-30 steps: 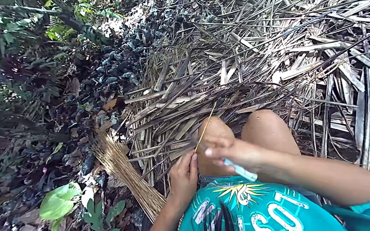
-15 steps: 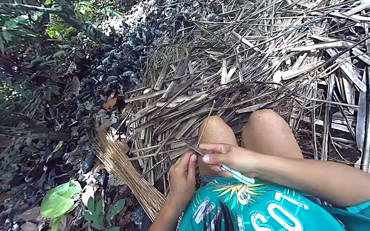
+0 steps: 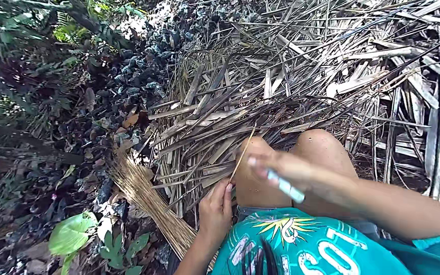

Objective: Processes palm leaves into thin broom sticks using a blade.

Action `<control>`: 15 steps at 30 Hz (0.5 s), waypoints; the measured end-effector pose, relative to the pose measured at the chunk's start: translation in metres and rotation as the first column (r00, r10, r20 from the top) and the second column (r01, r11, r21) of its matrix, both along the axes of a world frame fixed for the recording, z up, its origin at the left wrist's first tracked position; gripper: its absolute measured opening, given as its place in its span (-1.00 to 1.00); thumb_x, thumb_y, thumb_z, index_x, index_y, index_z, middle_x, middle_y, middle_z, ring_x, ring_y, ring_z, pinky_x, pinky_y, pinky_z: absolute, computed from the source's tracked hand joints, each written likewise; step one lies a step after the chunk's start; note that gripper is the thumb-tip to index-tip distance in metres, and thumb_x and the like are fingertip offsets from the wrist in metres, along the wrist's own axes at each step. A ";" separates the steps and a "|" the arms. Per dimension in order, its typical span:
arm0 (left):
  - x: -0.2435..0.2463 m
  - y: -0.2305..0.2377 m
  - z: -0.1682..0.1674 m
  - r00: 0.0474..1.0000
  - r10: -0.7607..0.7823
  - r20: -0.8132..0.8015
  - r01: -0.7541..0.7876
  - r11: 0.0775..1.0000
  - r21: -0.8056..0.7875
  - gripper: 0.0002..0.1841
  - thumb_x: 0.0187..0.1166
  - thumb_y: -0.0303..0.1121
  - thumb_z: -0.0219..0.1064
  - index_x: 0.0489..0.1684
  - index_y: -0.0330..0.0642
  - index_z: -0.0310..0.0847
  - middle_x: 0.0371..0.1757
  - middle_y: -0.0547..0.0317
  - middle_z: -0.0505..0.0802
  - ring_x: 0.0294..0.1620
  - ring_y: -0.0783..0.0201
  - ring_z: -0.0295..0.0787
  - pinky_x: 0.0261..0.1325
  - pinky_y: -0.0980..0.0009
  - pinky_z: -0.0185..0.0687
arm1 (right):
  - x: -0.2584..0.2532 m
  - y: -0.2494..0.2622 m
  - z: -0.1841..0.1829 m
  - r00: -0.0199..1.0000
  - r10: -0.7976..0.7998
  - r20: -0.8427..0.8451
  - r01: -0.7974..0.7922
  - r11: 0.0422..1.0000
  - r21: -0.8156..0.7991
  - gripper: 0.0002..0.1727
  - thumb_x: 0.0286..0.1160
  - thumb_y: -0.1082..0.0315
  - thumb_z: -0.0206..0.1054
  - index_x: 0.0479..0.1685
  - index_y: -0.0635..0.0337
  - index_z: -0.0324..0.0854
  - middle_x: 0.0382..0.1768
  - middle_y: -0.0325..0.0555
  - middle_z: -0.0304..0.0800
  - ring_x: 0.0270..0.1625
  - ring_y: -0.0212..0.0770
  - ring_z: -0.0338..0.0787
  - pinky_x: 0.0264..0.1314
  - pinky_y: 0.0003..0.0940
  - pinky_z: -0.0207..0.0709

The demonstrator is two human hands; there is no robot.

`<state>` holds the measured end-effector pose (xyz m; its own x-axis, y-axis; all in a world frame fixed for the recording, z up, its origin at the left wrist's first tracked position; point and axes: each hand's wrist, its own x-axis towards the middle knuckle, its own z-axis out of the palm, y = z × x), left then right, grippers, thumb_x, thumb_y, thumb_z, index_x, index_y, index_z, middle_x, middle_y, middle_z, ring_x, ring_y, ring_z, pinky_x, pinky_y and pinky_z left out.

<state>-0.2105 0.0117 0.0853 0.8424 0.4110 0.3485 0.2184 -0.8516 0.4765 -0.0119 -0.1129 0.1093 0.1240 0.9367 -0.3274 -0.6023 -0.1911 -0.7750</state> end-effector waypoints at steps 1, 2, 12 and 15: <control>-0.003 0.001 0.000 1.000 0.001 -0.007 -0.001 1.000 0.001 -0.70 0.74 -0.40 0.09 -0.12 -0.34 0.78 -0.30 0.04 0.89 -0.36 0.43 0.77 -0.14 0.61 0.66 | 0.018 0.000 -0.005 0.993 -0.113 0.035 0.112 0.993 0.026 -0.67 0.85 0.32 -0.04 0.40 0.12 0.49 -0.58 -0.47 0.39 -0.67 -0.65 0.33 -0.62 -0.78 0.28; -0.005 0.001 0.000 1.000 0.007 -0.009 -0.007 1.000 0.000 -0.70 0.74 -0.39 0.09 -0.13 -0.33 0.77 -0.31 0.05 0.88 -0.38 0.44 0.76 -0.15 0.62 0.65 | 0.035 0.000 -0.010 0.969 -0.237 0.063 0.233 0.971 0.060 -0.64 0.87 0.27 -0.07 0.43 0.09 0.49 -0.62 -0.48 0.34 -0.71 -0.65 0.30 -0.66 -0.78 0.25; -0.004 0.005 0.004 0.996 -0.071 0.057 0.089 0.893 -0.441 -0.65 0.82 -0.33 0.03 -0.12 -0.33 0.74 -0.51 0.45 0.64 -0.56 0.78 0.37 -0.43 0.80 0.34 | -0.014 -0.001 -0.002 0.991 0.137 0.015 -0.137 0.986 0.093 -0.64 0.79 0.35 0.02 0.46 0.14 0.44 -0.49 -0.49 0.46 -0.62 -0.68 0.38 -0.59 -0.79 0.29; -0.012 0.005 0.006 0.997 -0.076 0.029 0.081 0.914 -0.397 -0.63 0.84 -0.30 0.00 -0.09 -0.31 0.75 -0.48 0.41 0.68 -0.55 0.77 0.38 -0.42 0.81 0.34 | 0.040 -0.005 -0.003 0.985 -0.159 0.067 0.145 0.974 0.173 -0.62 0.84 0.29 -0.08 0.45 0.09 0.51 -0.61 -0.50 0.36 -0.68 -0.67 0.32 -0.63 -0.80 0.26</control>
<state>-0.2226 0.0167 0.0914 0.8743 0.4504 0.1812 0.1501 -0.6057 0.7814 0.0281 -0.1184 0.1059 0.2886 0.9455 -0.1510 -0.5490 0.0342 -0.8351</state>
